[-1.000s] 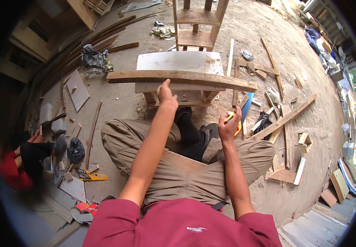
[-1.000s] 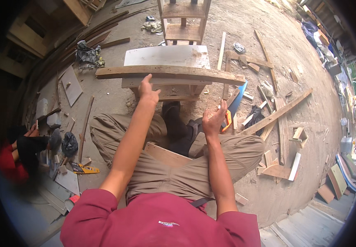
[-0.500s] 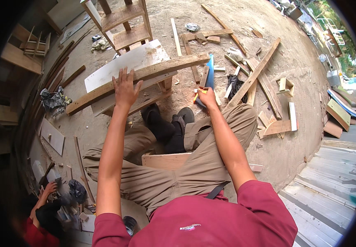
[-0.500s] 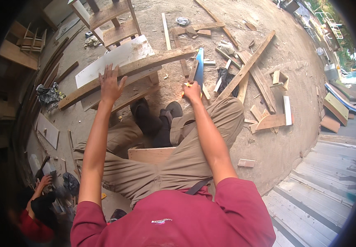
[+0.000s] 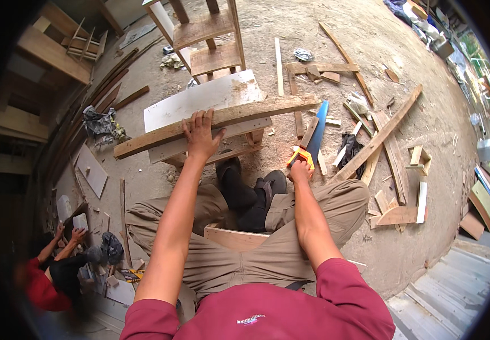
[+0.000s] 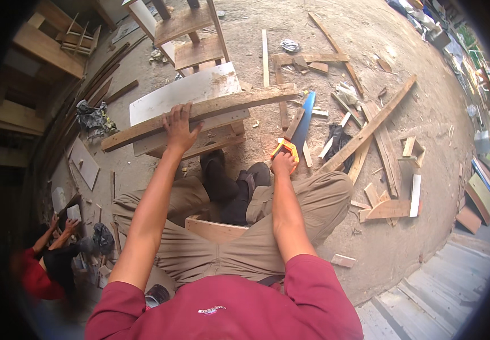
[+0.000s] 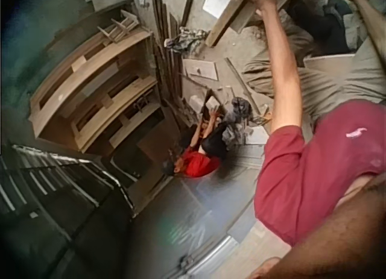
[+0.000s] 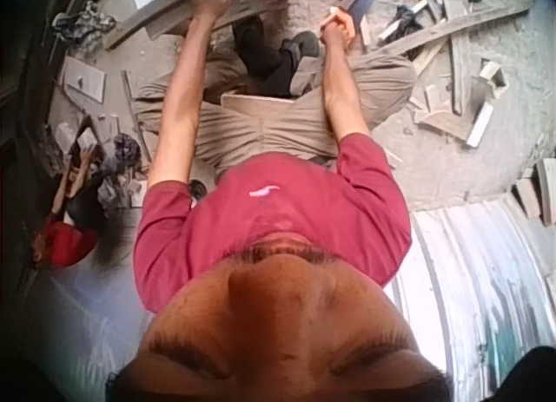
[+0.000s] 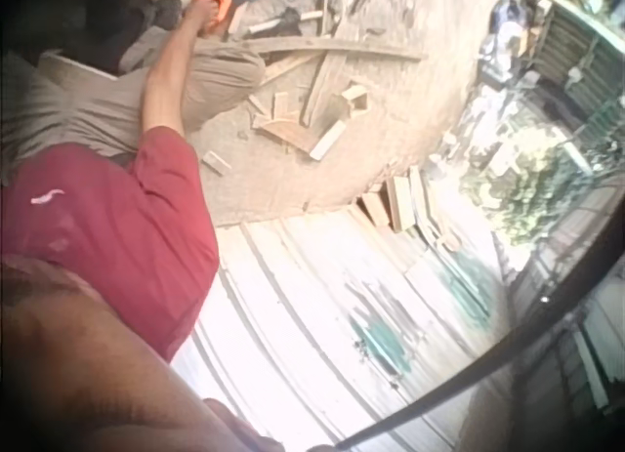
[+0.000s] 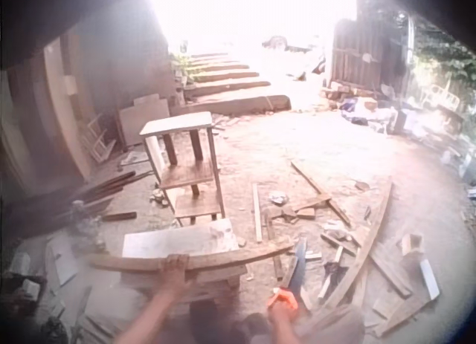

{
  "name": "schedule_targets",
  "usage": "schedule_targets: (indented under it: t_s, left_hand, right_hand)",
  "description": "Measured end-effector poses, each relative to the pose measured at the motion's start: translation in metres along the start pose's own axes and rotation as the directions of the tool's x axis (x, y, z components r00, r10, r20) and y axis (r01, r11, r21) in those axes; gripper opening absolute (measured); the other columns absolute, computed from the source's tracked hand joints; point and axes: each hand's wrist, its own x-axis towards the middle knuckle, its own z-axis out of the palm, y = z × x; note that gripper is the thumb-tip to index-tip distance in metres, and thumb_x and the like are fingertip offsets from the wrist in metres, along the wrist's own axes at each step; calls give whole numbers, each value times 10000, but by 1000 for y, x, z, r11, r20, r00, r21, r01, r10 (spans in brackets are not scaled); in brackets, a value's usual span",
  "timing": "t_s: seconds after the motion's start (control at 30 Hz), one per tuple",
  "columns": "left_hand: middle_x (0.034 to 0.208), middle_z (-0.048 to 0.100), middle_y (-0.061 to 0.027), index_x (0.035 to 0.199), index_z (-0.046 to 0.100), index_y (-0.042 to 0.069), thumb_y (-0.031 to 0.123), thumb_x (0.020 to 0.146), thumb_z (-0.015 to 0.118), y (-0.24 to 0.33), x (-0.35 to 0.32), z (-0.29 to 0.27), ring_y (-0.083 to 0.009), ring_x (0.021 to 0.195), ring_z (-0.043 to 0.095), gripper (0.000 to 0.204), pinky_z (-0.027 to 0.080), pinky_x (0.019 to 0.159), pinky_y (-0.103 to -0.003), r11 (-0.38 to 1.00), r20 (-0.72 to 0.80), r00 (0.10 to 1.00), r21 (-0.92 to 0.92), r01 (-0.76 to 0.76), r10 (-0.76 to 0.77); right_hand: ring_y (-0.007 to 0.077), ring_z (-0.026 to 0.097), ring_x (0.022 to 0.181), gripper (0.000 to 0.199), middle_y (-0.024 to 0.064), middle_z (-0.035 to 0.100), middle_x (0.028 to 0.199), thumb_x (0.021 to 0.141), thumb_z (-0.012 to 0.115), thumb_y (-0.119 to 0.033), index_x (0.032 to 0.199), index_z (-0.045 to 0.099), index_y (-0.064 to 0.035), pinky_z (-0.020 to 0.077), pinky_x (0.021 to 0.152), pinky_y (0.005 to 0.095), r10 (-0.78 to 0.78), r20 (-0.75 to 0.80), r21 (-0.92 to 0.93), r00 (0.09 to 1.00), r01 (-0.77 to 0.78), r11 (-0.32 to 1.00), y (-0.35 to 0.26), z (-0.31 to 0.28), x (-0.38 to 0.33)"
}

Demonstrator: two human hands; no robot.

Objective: The person assembles a wooden structure by fitting pieces together and then uses a hand saw to cut a wooden plank. The person sits on the ground throughout the process.

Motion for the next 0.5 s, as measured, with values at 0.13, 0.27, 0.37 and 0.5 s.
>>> schedule_targets:
  t_s: [0.13, 0.27, 0.37, 0.5]
  left_hand:
    - [1440, 354, -69, 1500, 314, 201, 542, 849, 668, 4, 5, -5, -277, 1424, 249, 816, 96, 1175, -620, 1000, -38, 999, -7, -7, 6]
    - [1433, 367, -75, 1481, 341, 194, 530, 831, 691, 8, 4, -5, -280, 1417, 263, 811, 105, 1168, -629, 999, -76, 997, -52, -6, 2]
    - [1447, 336, -66, 1494, 301, 195, 561, 858, 652, 6, 2, -7, -265, 1447, 210, 814, 43, 1195, -599, 997, 11, 999, -56, 45, -45]
    - [1410, 394, -76, 1453, 373, 189, 567, 840, 670, 3, 6, -9, -268, 1426, 259, 779, 69, 1189, -592, 987, -38, 999, -160, 18, -24]
  right_hand:
    - [408, 484, 1299, 465, 173, 566, 1339, 804, 698, -261, 1233, 639, -92, 357, 1053, 568, -65, 82, -18, 995, 67, 998, 4, 3, 6]
    - [418, 603, 1153, 566, 228, 650, 1185, 752, 745, -356, 1202, 634, -32, 481, 959, 496, -141, 20, 131, 990, 137, 982, 2, -7, 1]
    - [440, 666, 974, 609, 287, 689, 987, 750, 733, -406, 1129, 623, 57, 525, 874, 475, -182, -97, 273, 978, 202, 940, -17, -43, -27]
    - [400, 689, 891, 514, 261, 702, 940, 803, 732, -405, 1010, 640, 57, 514, 815, 470, 149, -541, 626, 827, 279, 728, -34, -102, -60]
